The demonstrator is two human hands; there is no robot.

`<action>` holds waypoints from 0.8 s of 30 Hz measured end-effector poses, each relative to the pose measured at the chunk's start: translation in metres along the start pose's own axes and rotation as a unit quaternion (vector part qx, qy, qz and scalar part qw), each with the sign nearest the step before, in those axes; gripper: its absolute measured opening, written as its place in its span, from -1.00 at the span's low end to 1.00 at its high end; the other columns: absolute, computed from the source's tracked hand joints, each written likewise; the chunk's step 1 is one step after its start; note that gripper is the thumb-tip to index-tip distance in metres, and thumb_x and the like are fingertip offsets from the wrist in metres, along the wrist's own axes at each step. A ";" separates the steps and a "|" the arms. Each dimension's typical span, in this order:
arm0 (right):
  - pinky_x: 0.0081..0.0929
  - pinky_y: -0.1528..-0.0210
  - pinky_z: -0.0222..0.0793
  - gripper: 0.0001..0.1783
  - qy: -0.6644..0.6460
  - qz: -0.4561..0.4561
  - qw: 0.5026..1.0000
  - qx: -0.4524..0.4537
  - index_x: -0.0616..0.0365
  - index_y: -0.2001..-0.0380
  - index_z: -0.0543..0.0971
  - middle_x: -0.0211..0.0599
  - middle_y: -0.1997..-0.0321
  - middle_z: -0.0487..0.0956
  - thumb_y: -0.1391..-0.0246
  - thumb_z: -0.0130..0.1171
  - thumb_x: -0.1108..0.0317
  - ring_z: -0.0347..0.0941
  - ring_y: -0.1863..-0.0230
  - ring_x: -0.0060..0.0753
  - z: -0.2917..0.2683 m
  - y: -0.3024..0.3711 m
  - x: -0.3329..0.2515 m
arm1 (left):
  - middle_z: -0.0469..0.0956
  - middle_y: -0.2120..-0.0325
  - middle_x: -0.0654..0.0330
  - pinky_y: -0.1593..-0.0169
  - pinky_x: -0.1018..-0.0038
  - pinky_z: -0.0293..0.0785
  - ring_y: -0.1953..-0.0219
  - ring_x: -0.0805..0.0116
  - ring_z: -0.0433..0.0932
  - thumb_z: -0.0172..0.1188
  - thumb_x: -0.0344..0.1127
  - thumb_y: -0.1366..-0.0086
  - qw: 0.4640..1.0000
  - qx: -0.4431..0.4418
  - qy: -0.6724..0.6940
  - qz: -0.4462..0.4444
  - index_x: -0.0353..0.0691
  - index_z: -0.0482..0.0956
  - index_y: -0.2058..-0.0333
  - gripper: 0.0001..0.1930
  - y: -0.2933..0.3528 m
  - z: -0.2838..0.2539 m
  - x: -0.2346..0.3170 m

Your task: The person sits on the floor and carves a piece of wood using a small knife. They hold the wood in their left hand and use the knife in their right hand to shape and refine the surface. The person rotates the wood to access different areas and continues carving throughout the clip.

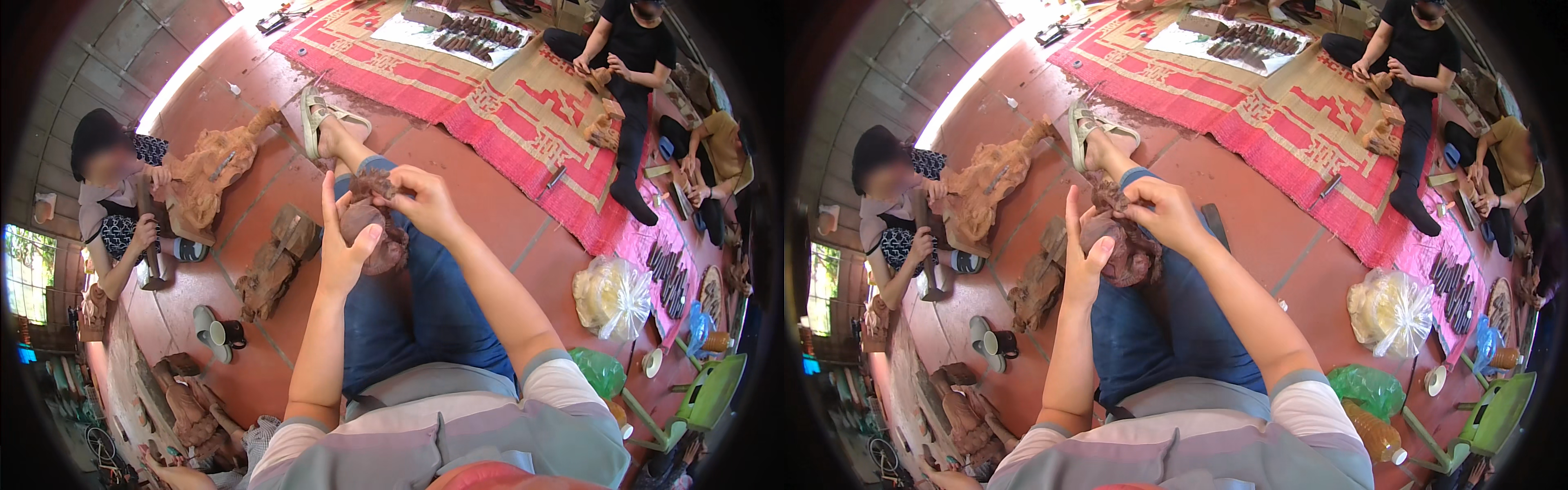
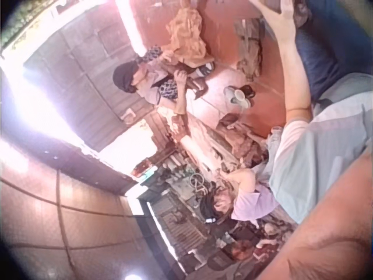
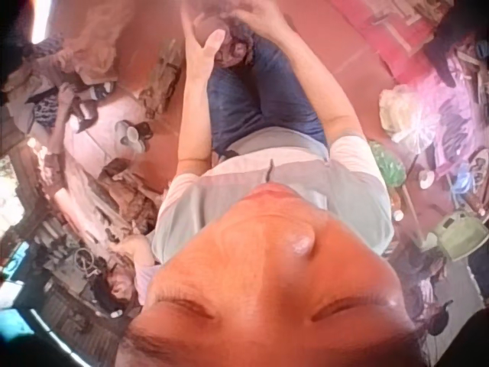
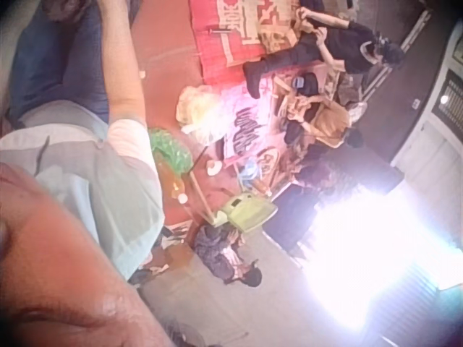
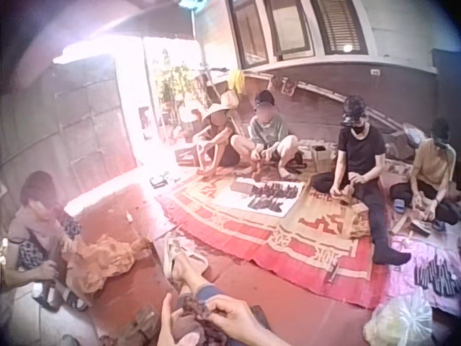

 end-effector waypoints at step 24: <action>-0.55 0.24 0.46 -0.96 0.041 0.093 0.976 0.194 0.26 0.43 0.50 -0.29 0.32 0.55 -0.06 0.17 0.54 0.48 0.34 -0.55 -0.060 -0.003 0.074 | 0.24 -0.07 -0.01 -0.18 0.38 0.21 -0.12 0.26 0.29 0.33 -0.24 -0.01 1.000 -0.001 0.011 -0.013 -0.21 -0.15 -0.34 0.02 0.001 -0.013 -0.028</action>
Point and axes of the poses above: each hand's wrist, its own y-axis away from the middle knuckle, its own z-axis out of the palm, x = y × z, the point moved 7 cm from there along -y, towards the middle knuckle
